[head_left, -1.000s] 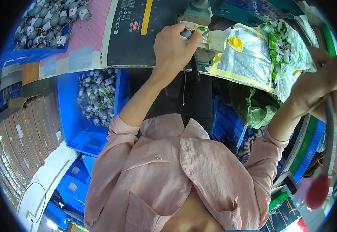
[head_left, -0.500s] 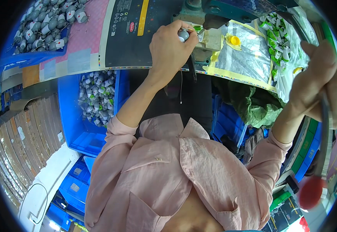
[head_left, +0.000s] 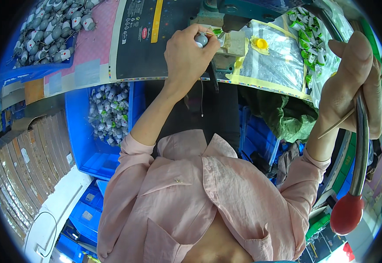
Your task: Assembling individual lightbulb components at a workstation using an assembly press.
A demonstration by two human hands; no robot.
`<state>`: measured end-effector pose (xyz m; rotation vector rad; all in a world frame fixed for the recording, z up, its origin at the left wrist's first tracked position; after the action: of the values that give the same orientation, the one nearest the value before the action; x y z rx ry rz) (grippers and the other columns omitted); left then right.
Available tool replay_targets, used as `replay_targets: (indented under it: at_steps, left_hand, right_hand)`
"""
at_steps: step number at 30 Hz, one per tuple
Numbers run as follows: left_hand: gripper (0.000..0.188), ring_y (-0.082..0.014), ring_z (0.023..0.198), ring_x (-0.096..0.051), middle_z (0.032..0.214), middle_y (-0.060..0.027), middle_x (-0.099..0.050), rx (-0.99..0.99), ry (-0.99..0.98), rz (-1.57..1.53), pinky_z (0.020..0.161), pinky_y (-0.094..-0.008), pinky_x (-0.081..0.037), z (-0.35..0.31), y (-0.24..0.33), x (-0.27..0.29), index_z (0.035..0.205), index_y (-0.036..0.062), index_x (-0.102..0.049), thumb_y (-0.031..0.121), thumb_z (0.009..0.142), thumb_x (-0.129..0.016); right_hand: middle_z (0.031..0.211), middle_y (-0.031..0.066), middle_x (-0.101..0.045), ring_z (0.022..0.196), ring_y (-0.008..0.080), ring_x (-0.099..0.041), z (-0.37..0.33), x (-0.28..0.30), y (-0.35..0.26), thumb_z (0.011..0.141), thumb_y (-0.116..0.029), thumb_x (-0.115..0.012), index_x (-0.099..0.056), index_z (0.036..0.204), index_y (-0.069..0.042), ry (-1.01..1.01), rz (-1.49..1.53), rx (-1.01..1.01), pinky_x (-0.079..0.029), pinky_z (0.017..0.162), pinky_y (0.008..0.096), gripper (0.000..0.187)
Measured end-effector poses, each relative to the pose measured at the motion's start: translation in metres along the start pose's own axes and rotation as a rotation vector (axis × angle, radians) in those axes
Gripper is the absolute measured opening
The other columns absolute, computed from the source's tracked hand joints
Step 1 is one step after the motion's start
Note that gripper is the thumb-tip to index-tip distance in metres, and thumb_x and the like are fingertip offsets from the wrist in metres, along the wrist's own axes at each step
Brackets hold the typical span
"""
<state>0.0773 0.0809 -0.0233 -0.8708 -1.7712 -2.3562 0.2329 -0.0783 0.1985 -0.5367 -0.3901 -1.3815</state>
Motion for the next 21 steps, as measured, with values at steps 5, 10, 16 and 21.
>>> replay_targets:
  at_steps: [5, 10, 16, 21]
  left_hand:
    - [0.021, -0.0285, 0.076, -0.067, 0.079, -0.0133, -0.070, -0.060, 0.023, -0.030, 0.069, -0.0412, -0.053, 0.001, 0.000, -0.001, 0.090, 0.0099, -0.074, 0.028, 0.079, -0.075]
    - [0.020, -0.0286, 0.074, -0.066, 0.079, -0.0123, -0.070, 0.009, 0.002, -0.039, 0.069, -0.0414, -0.052, 0.000, -0.002, 0.000, 0.090, 0.0100, -0.074, 0.026, 0.078, -0.076]
    - [0.019, -0.0279, 0.074, -0.066, 0.078, -0.0127, -0.069, -0.094, 0.029, 0.021, 0.067, -0.0403, -0.052, 0.000, 0.003, 0.000, 0.089, 0.0097, -0.073, 0.025, 0.078, -0.077]
    - [0.018, -0.0266, 0.073, -0.066, 0.079, -0.0119, -0.071, -0.023, 0.002, -0.027, 0.068, -0.0382, -0.053, 0.000, 0.007, 0.000, 0.089, 0.0088, -0.073, 0.024, 0.079, -0.075]
  right_hand:
    - [0.066, 0.0079, -0.073, 0.057, 0.0121, -0.065, 0.008, 0.003, -0.005, 0.096, -0.040, -0.066, -0.077, 0.080, 0.002, 0.167, -0.193, -0.215, -0.051, 0.061, 0.0306, 0.046]
    - [0.065, 0.0070, -0.072, 0.054, 0.0099, -0.063, 0.009, 0.004, -0.023, 0.094, -0.039, -0.068, -0.077, 0.076, 0.001, 0.223, -0.324, -0.430, -0.048, 0.059, 0.0291, 0.045]
    - [0.065, 0.0068, -0.072, 0.054, 0.0099, -0.062, 0.007, 0.004, -0.030, 0.093, -0.038, -0.069, -0.077, 0.075, 0.001, 0.219, -0.318, -0.460, -0.048, 0.059, 0.0291, 0.044]
    - [0.065, 0.0067, -0.072, 0.054, 0.0099, -0.062, 0.008, 0.008, -0.031, 0.093, -0.038, -0.069, -0.077, 0.075, 0.001, 0.223, -0.333, -0.470, -0.048, 0.059, 0.0291, 0.044]
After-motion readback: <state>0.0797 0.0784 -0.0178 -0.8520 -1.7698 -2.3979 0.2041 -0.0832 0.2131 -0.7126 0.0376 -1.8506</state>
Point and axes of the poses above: each hand's wrist, its own z-axis towards the middle knuckle, its own x-axis out of the back of the hand, y = z × x, the point moved 8 cm from there along z, towards the middle knuckle
